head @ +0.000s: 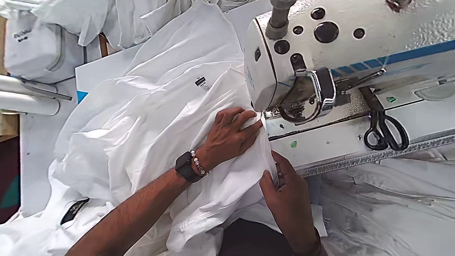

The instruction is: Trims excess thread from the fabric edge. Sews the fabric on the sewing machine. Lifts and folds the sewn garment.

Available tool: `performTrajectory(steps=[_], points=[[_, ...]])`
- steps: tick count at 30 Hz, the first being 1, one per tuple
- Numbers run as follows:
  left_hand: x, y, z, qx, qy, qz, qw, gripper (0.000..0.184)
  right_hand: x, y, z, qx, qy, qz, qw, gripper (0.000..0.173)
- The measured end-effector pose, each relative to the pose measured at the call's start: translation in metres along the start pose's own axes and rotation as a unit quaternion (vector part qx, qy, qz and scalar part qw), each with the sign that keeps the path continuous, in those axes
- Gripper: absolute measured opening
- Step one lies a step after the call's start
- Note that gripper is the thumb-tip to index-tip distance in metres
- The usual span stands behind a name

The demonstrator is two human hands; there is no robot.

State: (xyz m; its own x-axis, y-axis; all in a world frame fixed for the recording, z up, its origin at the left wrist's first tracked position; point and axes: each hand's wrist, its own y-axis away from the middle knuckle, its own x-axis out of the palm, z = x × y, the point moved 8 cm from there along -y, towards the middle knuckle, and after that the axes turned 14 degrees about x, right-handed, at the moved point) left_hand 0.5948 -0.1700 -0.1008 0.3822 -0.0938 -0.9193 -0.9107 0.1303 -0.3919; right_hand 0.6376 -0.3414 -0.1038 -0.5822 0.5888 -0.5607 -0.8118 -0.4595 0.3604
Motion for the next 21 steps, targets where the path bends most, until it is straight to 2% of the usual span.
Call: performTrajectory(steps=[3, 6, 12, 13, 14, 16, 17, 18, 19, 21], points=[[-0.002, -0.003, 0.005, 0.029, 0.013, 0.0, 1.0, 0.03, -0.009, 0.005, 0.008, -0.033, -0.002, -0.028, 0.999, 0.042], [-0.004, -0.006, 0.012, 0.064, 0.022, 0.001, 0.998, 0.03, -0.019, 0.006, 0.018, -0.072, 0.044, -0.079, 0.993, 0.039], [-0.011, -0.015, 0.02, 0.196, -0.006, -0.018, 0.98, 0.026, -0.025, -0.019, 0.058, -0.142, 0.18, -0.091, 0.969, 0.037], [-0.015, -0.018, 0.015, 0.174, 0.0, -0.004, 0.985, 0.023, -0.022, -0.032, 0.062, -0.144, 0.191, -0.09, 0.967, 0.037], [-0.015, -0.019, 0.01, 0.111, 0.034, 0.013, 0.993, 0.022, -0.016, -0.048, 0.062, -0.136, 0.205, -0.088, 0.965, 0.04], [-0.004, -0.005, 0.002, -0.076, 0.133, 0.029, 0.988, 0.025, -0.002, -0.078, 0.051, -0.085, 0.253, -0.067, 0.961, 0.044], [0.002, 0.003, 0.001, -0.131, 0.161, 0.025, 0.978, 0.027, 0.002, -0.086, 0.047, -0.073, 0.269, -0.068, 0.958, 0.042], [0.005, 0.01, 0.002, -0.142, 0.165, 0.022, 0.976, 0.031, 0.001, -0.085, 0.043, -0.087, 0.27, -0.088, 0.955, 0.041], [0.006, 0.014, 0.004, -0.114, 0.149, 0.022, 0.982, 0.036, -0.004, -0.078, 0.037, -0.103, 0.264, -0.097, 0.954, 0.042], [0.005, 0.016, 0.006, -0.033, 0.117, 0.041, 0.992, 0.041, -0.021, -0.058, 0.014, -0.129, 0.217, -0.046, 0.966, 0.051]])
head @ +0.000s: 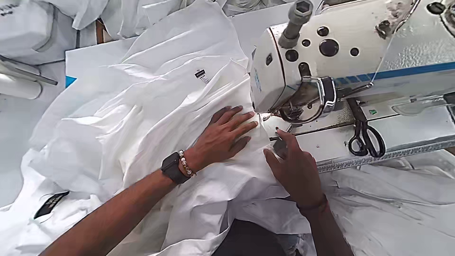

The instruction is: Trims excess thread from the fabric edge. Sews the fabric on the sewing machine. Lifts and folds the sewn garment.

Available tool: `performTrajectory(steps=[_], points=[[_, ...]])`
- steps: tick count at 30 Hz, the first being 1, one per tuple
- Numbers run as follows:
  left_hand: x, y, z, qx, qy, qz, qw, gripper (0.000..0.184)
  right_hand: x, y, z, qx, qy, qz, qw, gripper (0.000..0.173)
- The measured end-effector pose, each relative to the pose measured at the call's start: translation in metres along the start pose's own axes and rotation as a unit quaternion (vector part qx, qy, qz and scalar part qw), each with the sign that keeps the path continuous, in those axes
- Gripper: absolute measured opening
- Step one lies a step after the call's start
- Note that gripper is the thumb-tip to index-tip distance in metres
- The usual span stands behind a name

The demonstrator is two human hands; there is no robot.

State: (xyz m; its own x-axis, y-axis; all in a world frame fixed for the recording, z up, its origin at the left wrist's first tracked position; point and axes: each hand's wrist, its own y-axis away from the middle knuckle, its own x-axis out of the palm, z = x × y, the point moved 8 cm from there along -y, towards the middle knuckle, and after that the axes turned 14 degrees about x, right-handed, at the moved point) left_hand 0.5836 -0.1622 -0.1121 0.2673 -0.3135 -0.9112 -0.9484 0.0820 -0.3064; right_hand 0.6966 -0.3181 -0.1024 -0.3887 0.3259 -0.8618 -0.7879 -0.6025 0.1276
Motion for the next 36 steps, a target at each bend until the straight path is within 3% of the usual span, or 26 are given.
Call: performTrajectory(steps=[3, 6, 9, 11, 12, 14, 16, 18, 20, 23, 28, 30, 33, 36], points=[[0.001, -0.001, -0.013, 0.07, -0.013, 0.001, 0.997, 0.038, -0.015, 0.048, -0.027, -0.084, -0.106, 0.07, 0.988, 0.037], [0.005, -0.002, -0.032, 0.09, 0.007, -0.034, 0.995, 0.032, 0.018, 0.108, -0.008, -0.196, -0.064, 0.193, 0.959, 0.02], [0.003, 0.001, -0.041, 0.114, 0.003, -0.055, 0.992, 0.025, 0.088, 0.146, -0.003, -0.232, 0.048, 0.376, 0.896, 0.018], [0.004, 0.004, -0.04, 0.104, 0.007, -0.023, 0.994, 0.03, 0.093, 0.142, 0.002, -0.222, 0.015, 0.483, 0.847, 0.021], [0.006, 0.006, -0.039, 0.1, 0.01, -0.011, 0.995, 0.031, 0.077, 0.129, 0.013, -0.223, -0.072, 0.445, 0.864, 0.017], [0.007, 0.01, -0.041, 0.097, 0.01, -0.001, 0.995, 0.032, 0.029, 0.087, 0.027, -0.179, -0.211, 0.246, 0.929, 0.018], [0.01, 0.008, -0.045, 0.097, 0.002, 0.009, 0.995, 0.031, -0.001, 0.044, 0.021, -0.088, -0.14, 0.021, 0.986, 0.023], [0.012, 0.003, -0.049, 0.097, 0.0, 0.007, 0.995, 0.031, 0.002, 0.013, 0.011, -0.013, -0.071, -0.059, 0.996, 0.023], [0.008, 0.001, -0.048, 0.095, 0.008, -0.026, 0.995, 0.027, 0.009, 0.003, 0.011, 0.028, -0.051, -0.072, 0.996, 0.022], [-0.004, -0.005, -0.037, 0.03, -0.009, -0.079, 0.996, 0.025, 0.013, 0.004, 0.016, 0.054, -0.018, -0.06, 0.997, 0.021], [0.002, -0.015, -0.013, -0.047, -0.071, -0.029, 0.996, 0.041, 0.01, -0.002, 0.015, 0.047, -0.017, -0.069, 0.996, 0.014], [0.006, -0.014, -0.009, -0.067, -0.091, -0.008, 0.994, 0.047, 0.009, 0.002, 0.02, 0.003, -0.006, -0.089, 0.996, 0.015], [0.004, -0.014, -0.013, -0.042, -0.09, -0.022, 0.995, 0.047, 0.011, 0.015, 0.03, -0.078, 0.047, -0.131, 0.987, 0.019], [0.006, -0.012, -0.027, 0.023, -0.049, -0.028, 0.998, 0.04, 0.01, 0.03, 0.027, -0.117, 0.067, -0.108, 0.985, 0.025]])
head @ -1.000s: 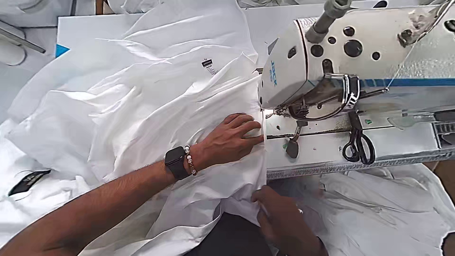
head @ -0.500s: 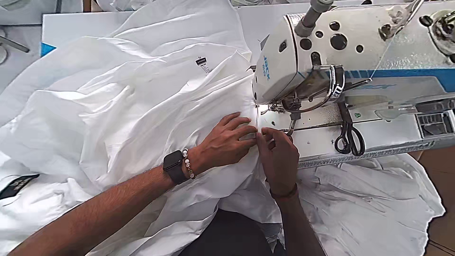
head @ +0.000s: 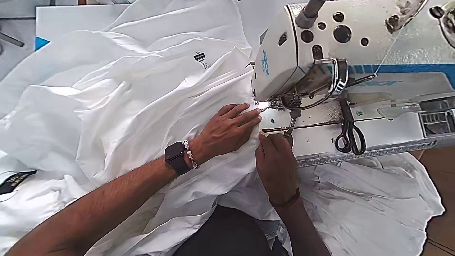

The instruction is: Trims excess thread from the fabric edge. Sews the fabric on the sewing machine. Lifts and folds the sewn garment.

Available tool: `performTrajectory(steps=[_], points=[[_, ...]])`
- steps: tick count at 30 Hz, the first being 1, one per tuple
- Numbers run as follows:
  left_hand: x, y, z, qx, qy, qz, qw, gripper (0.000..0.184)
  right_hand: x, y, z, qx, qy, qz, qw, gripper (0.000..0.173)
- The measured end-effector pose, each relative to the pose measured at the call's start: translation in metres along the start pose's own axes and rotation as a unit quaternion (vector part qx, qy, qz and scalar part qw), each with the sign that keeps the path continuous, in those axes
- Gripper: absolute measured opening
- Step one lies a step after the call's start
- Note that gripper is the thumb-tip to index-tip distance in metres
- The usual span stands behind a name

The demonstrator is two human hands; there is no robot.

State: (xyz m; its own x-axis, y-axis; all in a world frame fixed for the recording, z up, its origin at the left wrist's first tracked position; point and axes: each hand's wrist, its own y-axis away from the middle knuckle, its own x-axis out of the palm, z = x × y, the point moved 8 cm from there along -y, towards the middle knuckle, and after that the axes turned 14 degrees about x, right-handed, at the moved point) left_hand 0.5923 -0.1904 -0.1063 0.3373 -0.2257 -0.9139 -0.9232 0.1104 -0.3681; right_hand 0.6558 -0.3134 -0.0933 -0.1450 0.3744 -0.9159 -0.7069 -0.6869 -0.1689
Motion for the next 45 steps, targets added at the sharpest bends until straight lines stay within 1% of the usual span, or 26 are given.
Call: performTrajectory(steps=[3, 4, 6, 7, 8, 10, 12, 13, 14, 15, 16, 17, 18, 20, 22, 24, 26, 29, 32, 35, 40, 45], points=[[0.004, 0.007, -0.015, 0.011, 0.019, 0.008, 1.0, 0.04, -0.02, 0.035, -0.014, -0.013, -0.068, -0.035, 0.997, 0.022], [0.004, 0.009, -0.019, 0.009, 0.021, 0.01, 1.0, 0.04, -0.02, 0.052, -0.022, -0.02, -0.083, -0.04, 0.996, 0.023], [0.006, 0.013, -0.024, 0.007, 0.023, 0.009, 1.0, 0.039, -0.008, 0.084, -0.04, -0.026, -0.082, -0.015, 0.996, 0.031], [0.006, 0.015, -0.026, 0.011, 0.024, 0.009, 1.0, 0.039, -0.002, 0.098, -0.05, -0.027, -0.076, -0.01, 0.997, 0.027], [0.006, 0.015, -0.027, 0.015, 0.024, 0.009, 1.0, 0.039, -0.001, 0.106, -0.059, -0.026, -0.073, -0.023, 0.997, 0.019], [0.006, 0.014, -0.026, 0.023, 0.026, 0.008, 0.999, 0.038, -0.017, 0.111, -0.071, -0.011, -0.075, -0.083, 0.994, 0.013], [0.006, 0.016, -0.026, 0.027, 0.031, 0.011, 0.999, 0.039, -0.039, 0.109, -0.072, -0.007, -0.072, -0.135, 0.988, 0.013], [0.005, 0.015, -0.025, 0.031, 0.03, 0.013, 0.999, 0.039, -0.045, 0.105, -0.068, -0.003, -0.048, -0.131, 0.99, 0.013], [0.004, 0.014, -0.024, 0.033, 0.027, 0.015, 0.999, 0.039, -0.044, 0.098, -0.064, 0.01, -0.01, -0.082, 0.997, 0.013], [0.004, 0.014, -0.024, 0.032, 0.027, 0.013, 0.999, 0.039, -0.035, 0.09, -0.063, 0.026, 0.036, 0.018, 0.999, 0.01], [0.004, 0.014, -0.024, 0.03, 0.028, 0.011, 0.999, 0.039, -0.025, 0.086, -0.063, 0.034, 0.06, 0.13, 0.989, 0.008], [0.004, 0.015, -0.025, 0.031, 0.031, 0.011, 0.999, 0.038, -0.019, 0.085, -0.06, 0.034, 0.062, 0.202, 0.977, 0.01], [0.004, 0.014, -0.024, 0.035, 0.033, 0.01, 0.999, 0.038, -0.021, 0.077, -0.054, 0.036, 0.058, 0.21, 0.975, 0.015], [0.005, 0.015, -0.024, 0.038, 0.032, 0.012, 0.999, 0.039, -0.032, 0.049, -0.039, 0.058, -0.003, 0.134, 0.989, 0.027], [0.004, 0.015, -0.025, 0.041, 0.032, 0.013, 0.999, 0.038, -0.024, 0.026, -0.034, 0.075, -0.053, 0.053, 0.994, 0.032], [0.002, 0.014, -0.025, 0.04, 0.024, 0.011, 0.999, 0.037, -0.007, 0.019, -0.033, 0.07, -0.062, -0.008, 0.996, 0.027], [0.001, 0.013, -0.023, 0.032, 0.01, 0.008, 0.999, 0.037, -0.003, 0.023, -0.032, 0.05, -0.066, -0.04, 0.996, 0.024], [0.001, 0.013, -0.023, 0.033, 0.016, 0.011, 0.999, 0.037, -0.005, 0.037, -0.027, 0.005, -0.03, -0.042, 0.999, 0.028], [0.001, 0.012, -0.027, 0.053, 0.031, 0.017, 0.998, 0.036, -0.004, 0.042, -0.018, -0.03, 0.048, -0.032, 0.998, 0.032], [0.001, 0.011, -0.026, 0.062, 0.026, 0.014, 0.998, 0.035, -0.005, 0.041, -0.015, -0.044, 0.082, -0.013, 0.996, 0.035], [-0.002, 0.004, -0.008, 0.039, 0.011, 0.014, 0.999, 0.037, 0.002, 0.017, -0.016, -0.038, 0.086, 0.0, 0.996, 0.037], [-0.005, -0.005, 0.018, 0.03, -0.01, 0.0, 1.0, 0.036, 0.006, -0.014, -0.008, -0.029, 0.105, 0.005, 0.994, 0.04]])
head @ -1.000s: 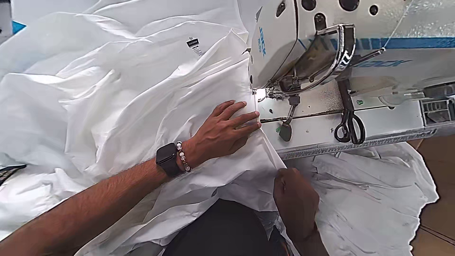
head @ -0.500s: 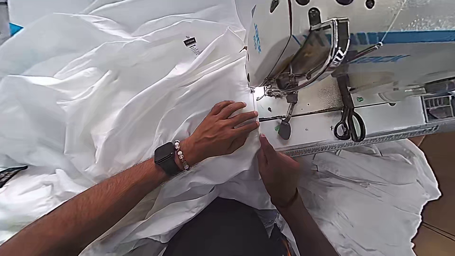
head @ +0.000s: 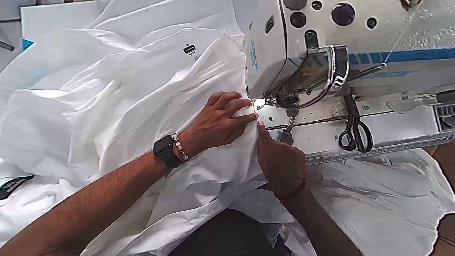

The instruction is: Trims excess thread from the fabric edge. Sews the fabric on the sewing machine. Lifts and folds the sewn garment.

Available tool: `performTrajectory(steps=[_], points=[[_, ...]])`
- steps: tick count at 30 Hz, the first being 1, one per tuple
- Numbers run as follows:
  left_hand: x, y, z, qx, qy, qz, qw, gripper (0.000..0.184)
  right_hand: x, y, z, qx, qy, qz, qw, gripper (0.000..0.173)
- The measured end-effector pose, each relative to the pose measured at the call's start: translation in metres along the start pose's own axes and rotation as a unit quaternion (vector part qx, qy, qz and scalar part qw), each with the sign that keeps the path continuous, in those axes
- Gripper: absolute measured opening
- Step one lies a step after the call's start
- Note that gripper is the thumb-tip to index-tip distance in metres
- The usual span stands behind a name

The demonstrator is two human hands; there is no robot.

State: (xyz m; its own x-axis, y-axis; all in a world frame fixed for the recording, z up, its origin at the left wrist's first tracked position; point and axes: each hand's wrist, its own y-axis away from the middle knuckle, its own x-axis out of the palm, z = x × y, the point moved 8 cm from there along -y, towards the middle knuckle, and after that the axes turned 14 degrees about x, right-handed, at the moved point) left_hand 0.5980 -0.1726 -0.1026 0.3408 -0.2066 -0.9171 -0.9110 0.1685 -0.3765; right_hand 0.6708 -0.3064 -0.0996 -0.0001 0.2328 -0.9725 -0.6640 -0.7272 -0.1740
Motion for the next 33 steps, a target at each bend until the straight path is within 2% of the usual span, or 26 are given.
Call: performTrajectory(steps=[3, 9, 11, 13, 15, 17, 19, 20, 22, 25, 27, 29, 33], points=[[-0.003, -0.003, 0.017, 0.024, -0.012, 0.001, 1.0, 0.034, 0.003, -0.017, 0.004, 0.004, 0.0, 0.004, 1.0, 0.041], [-0.014, -0.013, 0.057, 0.126, -0.01, -0.018, 0.992, 0.028, 0.009, -0.04, 0.018, 0.018, 0.028, 0.011, 0.999, 0.039], [-0.016, -0.016, 0.062, 0.122, -0.033, -0.002, 0.992, 0.029, 0.01, -0.046, 0.022, 0.023, 0.043, 0.008, 0.999, 0.038], [-0.027, -0.014, 0.048, 0.033, -0.074, 0.078, 0.994, 0.029, 0.011, -0.047, 0.022, 0.025, 0.03, -0.003, 0.999, 0.036], [-0.041, 0.001, 0.008, -0.126, -0.085, 0.149, 0.977, 0.031, 0.012, -0.044, 0.018, 0.038, -0.002, -0.02, 0.999, 0.036], [-0.039, 0.043, -0.036, -0.262, -0.071, 0.184, 0.945, 0.061, 0.009, -0.039, 0.011, 0.067, -0.052, -0.042, 0.996, 0.031], [-0.022, 0.088, -0.049, -0.308, -0.026, 0.166, 0.936, 0.087, 0.007, -0.038, 0.003, 0.105, -0.102, -0.038, 0.989, 0.023], [-0.017, 0.106, -0.039, -0.294, -0.029, 0.15, 0.944, 0.091, 0.008, -0.036, -0.001, 0.121, -0.128, -0.022, 0.984, 0.021], [-0.021, 0.12, 0.006, -0.22, -0.044, 0.139, 0.964, 0.09, 0.01, -0.037, -0.006, 0.142, -0.172, 0.016, 0.975, 0.02], [-0.035, 0.11, 0.066, -0.141, -0.02, 0.206, 0.968, 0.082, 0.01, -0.035, -0.003, 0.133, -0.179, 0.05, 0.974, 0.023], [-0.042, 0.088, 0.075, -0.141, -0.016, 0.255, 0.956, 0.079, 0.008, -0.032, 0.003, 0.125, -0.154, 0.034, 0.979, 0.025], [-0.043, 0.073, 0.07, -0.152, -0.023, 0.272, 0.95, 0.077, 0.008, -0.025, 0.009, 0.104, -0.116, -0.009, 0.988, 0.03], [-0.045, 0.074, 0.065, -0.166, -0.022, 0.246, 0.955, 0.076, 0.01, -0.021, 0.019, 0.083, -0.048, -0.007, 0.995, 0.036]])
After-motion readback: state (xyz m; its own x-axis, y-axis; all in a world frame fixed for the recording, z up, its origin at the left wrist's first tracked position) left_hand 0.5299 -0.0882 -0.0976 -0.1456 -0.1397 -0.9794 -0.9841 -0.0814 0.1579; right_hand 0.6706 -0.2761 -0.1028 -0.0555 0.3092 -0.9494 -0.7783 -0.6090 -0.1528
